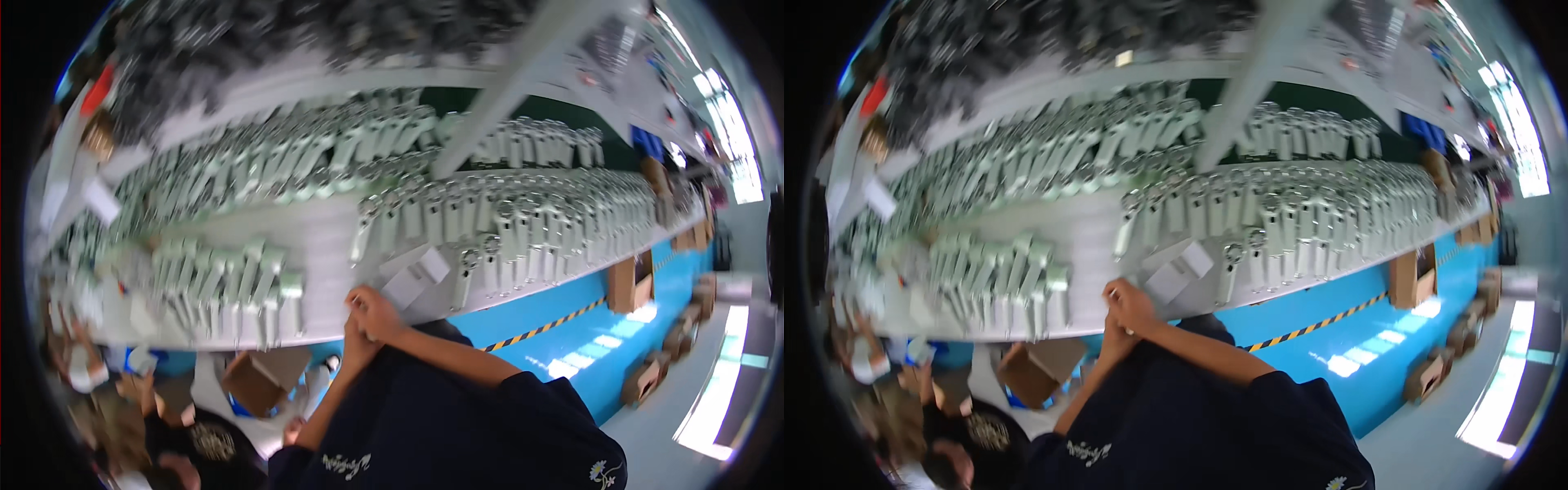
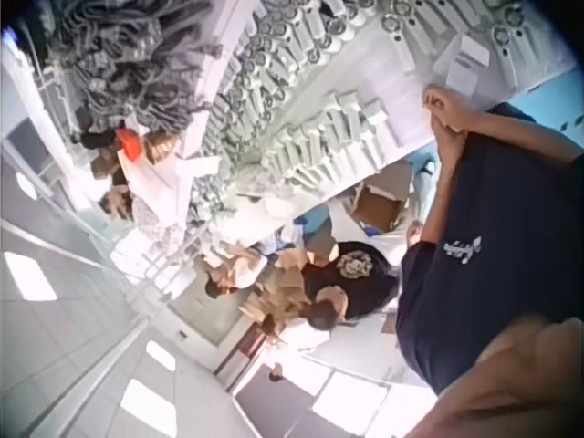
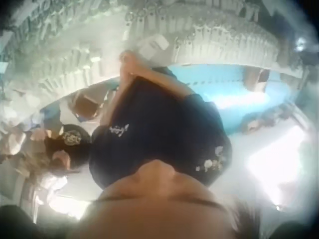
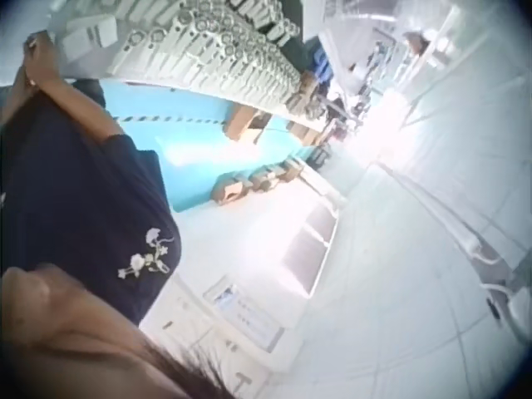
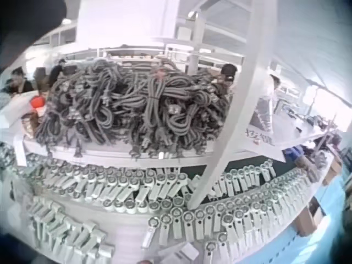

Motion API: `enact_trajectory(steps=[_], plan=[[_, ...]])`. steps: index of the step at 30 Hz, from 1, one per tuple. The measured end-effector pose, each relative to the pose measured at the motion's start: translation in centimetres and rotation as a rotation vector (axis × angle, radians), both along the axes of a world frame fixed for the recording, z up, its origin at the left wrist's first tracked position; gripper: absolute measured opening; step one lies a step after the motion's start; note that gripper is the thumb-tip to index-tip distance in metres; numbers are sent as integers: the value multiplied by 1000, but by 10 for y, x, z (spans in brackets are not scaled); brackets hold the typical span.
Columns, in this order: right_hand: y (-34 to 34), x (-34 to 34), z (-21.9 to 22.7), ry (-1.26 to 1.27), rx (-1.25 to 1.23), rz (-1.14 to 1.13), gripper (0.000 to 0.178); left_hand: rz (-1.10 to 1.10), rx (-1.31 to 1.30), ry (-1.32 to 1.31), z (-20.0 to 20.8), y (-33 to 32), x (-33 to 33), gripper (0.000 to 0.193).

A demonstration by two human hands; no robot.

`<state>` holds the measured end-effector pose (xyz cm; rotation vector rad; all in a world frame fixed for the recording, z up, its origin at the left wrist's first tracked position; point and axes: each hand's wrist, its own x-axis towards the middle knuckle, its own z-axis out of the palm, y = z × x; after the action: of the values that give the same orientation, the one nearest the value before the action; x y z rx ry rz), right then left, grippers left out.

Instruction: Apply protective film or labels to plastic electronic components on a production line.

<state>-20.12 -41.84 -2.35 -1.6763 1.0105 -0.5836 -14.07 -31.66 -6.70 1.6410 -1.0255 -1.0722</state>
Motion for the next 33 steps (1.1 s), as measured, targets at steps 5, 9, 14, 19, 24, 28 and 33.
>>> enact_trajectory(steps=[5,9,14,19,24,28,33], plan=[[-9,2,-2,-27,63,0,12,-11,-14,-366,8,-21,2,76],[-11,-2,-9,-97,134,-65,15,79,-161,12,-16,-13,2,71],[-10,-4,-15,-196,366,-193,13,224,-320,-32,-20,-12,-10,62],[-21,-14,-41,-284,472,-323,13,131,-329,-133,-16,-10,-1,51],[-31,-26,-50,-177,411,-266,15,51,-301,-168,-6,-7,1,40],[-24,-17,-40,-136,452,-303,15,-3,-364,-309,-6,-8,1,46],[-28,-19,-41,-76,356,-191,14,-20,-301,-387,-8,-15,4,50]])
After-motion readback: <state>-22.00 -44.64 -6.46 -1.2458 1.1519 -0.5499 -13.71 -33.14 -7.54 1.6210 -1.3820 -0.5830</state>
